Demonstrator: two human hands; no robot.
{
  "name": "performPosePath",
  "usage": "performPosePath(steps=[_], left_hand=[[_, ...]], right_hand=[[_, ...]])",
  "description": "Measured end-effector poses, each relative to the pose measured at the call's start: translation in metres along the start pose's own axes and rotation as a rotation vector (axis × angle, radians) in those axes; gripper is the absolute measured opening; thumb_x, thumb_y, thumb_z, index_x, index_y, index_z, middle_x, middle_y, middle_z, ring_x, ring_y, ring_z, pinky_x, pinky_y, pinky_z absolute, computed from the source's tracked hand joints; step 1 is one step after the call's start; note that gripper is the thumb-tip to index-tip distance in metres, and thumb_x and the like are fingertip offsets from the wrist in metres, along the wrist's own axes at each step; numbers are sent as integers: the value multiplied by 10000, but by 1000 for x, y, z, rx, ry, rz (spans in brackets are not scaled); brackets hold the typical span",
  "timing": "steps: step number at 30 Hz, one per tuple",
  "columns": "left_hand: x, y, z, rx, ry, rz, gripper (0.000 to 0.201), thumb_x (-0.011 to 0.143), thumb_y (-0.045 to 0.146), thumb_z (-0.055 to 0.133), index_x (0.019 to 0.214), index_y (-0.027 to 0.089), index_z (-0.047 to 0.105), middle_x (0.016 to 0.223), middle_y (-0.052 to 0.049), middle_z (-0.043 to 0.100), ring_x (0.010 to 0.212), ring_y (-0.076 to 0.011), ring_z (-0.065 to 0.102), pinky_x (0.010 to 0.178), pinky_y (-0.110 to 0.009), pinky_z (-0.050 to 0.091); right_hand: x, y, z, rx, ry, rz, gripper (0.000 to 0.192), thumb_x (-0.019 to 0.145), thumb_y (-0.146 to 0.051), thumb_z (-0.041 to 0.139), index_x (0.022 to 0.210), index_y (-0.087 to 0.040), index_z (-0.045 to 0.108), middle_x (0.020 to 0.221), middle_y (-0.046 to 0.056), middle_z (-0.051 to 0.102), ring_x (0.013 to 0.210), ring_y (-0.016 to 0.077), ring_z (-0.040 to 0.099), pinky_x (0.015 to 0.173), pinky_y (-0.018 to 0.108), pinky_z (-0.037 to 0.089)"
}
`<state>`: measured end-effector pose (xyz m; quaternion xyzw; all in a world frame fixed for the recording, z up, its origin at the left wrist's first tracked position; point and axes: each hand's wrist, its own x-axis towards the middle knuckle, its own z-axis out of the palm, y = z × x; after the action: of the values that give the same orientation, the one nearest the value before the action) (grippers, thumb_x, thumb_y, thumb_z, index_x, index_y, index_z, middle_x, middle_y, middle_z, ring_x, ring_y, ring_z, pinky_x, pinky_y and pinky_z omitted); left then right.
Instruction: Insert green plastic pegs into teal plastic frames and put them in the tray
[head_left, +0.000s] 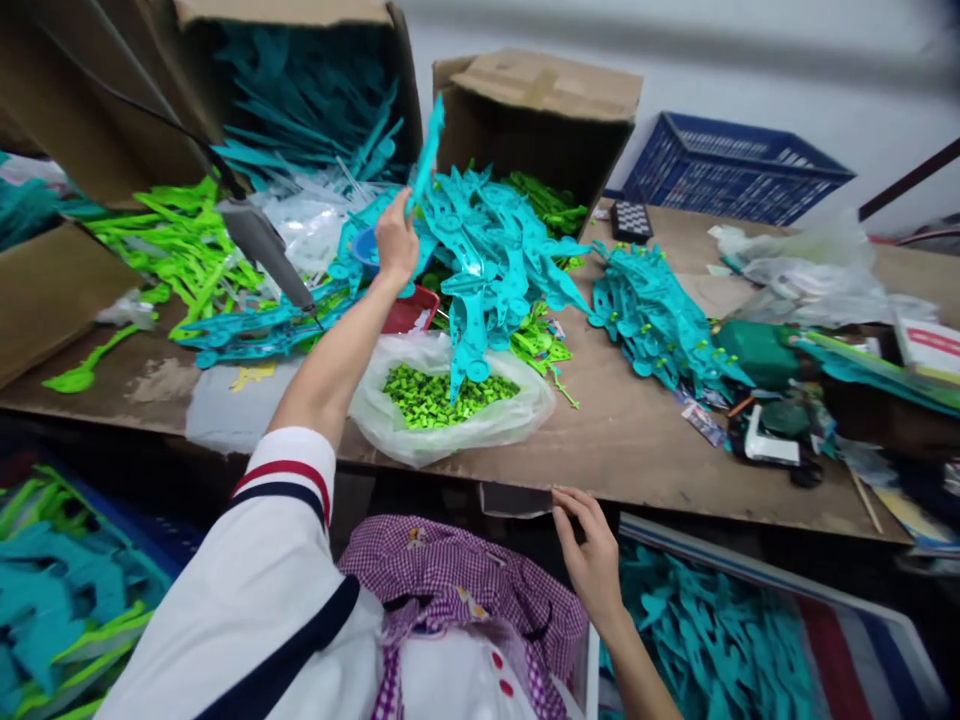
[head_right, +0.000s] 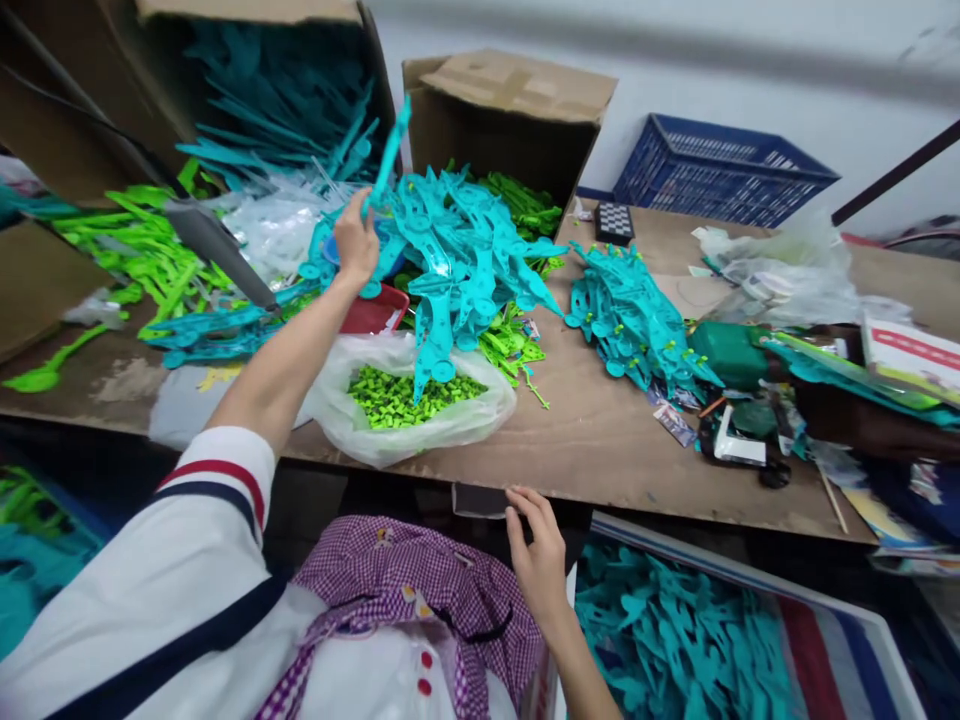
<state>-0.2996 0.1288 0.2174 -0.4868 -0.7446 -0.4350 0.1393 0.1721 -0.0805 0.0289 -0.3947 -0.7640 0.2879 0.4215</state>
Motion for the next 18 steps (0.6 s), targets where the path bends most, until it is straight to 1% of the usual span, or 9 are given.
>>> performPosePath(steps=[2, 4, 6, 7, 10, 12, 13, 15, 18], left_hand=[[0, 6, -16, -42, 107, 17, 578, 1028, 486, 95, 1386, 94, 323, 1483, -57, 436, 1340, -100, 368, 1182, -398, 256], [-27, 23, -35, -84, 255, 113, 627, 1009, 529, 44, 1381, 108, 321, 1478, -43, 433, 1360, -68, 354, 1189, -357, 268], [-84, 45, -51, -86, 344, 240, 551, 1028, 487, 79, 1423, 179, 307, 1499, -17, 406, 1403, -86, 329, 1190, -376, 289], [-121, 56, -55, -85, 331, 264, 501, 1038, 444, 111, 1445, 222, 301, 1514, -19, 395, 1421, -118, 325, 1184, -395, 302], [-239, 82, -53, -199, 161, 523, 467, 1025, 363, 234, 1490, 333, 260, 1459, -49, 482, 1377, -199, 421, 1106, -424, 408], [-301, 90, -45, -339, 31, 705, 544, 1001, 303, 332, 1522, 343, 181, 1442, -96, 489, 1306, -219, 504, 1013, -406, 488], [-323, 91, -42, -378, -33, 711, 589, 990, 255, 357, 1536, 314, 146, 1425, -126, 497, 1293, -219, 515, 984, -390, 506], [-348, 90, -42, -387, -182, 747, 637, 970, 210, 410, 1539, 294, 136, 1434, -164, 475, 1315, -234, 494, 973, -391, 507], [-346, 74, -60, -311, -404, 771, 596, 942, 296, 525, 1489, 284, 290, 1475, -182, 420, 1347, -270, 455, 1010, -434, 478]], right_hand=[[4, -14, 7, 66, -5, 13, 213, 917, -293, 555, 1089, -258, 676, 1118, 72, 662, 1068, 252, 631, 912, 471, 537], [24, -33, 19, 158, 18, 26, 231, 920, -317, 551, 1112, -257, 663, 1115, 76, 662, 1059, 246, 631, 903, 458, 539], [58, -55, 34, 272, 83, 34, 327, 945, -368, 497, 1236, -251, 591, 1182, 100, 636, 1072, 240, 628, 903, 449, 535], [78, -67, 40, 323, 125, 30, 403, 965, -404, 441, 1329, -246, 513, 1238, 118, 606, 1095, 241, 622, 906, 451, 530], [133, -103, 53, 423, 177, -21, 597, 992, -518, 166, 1516, -235, 204, 1380, 159, 478, 1212, 265, 562, 906, 479, 507], [149, -117, 53, 547, 111, -27, 665, 963, -564, 38, 1521, -237, 189, 1350, 153, 488, 1179, 272, 577, 870, 472, 513], [150, -118, 50, 616, 72, -15, 688, 947, -588, 38, 1504, -240, 245, 1290, 143, 526, 1097, 263, 612, 833, 451, 523], [138, -111, 38, 721, 37, 22, 695, 913, -635, 145, 1431, -245, 393, 1077, 101, 594, 825, 207, 639, 706, 379, 535], [109, -74, 0, 709, 105, 79, 666, 829, -647, 349, 1328, -242, 521, 766, 13, 526, 532, 128, 476, 471, 263, 416]])
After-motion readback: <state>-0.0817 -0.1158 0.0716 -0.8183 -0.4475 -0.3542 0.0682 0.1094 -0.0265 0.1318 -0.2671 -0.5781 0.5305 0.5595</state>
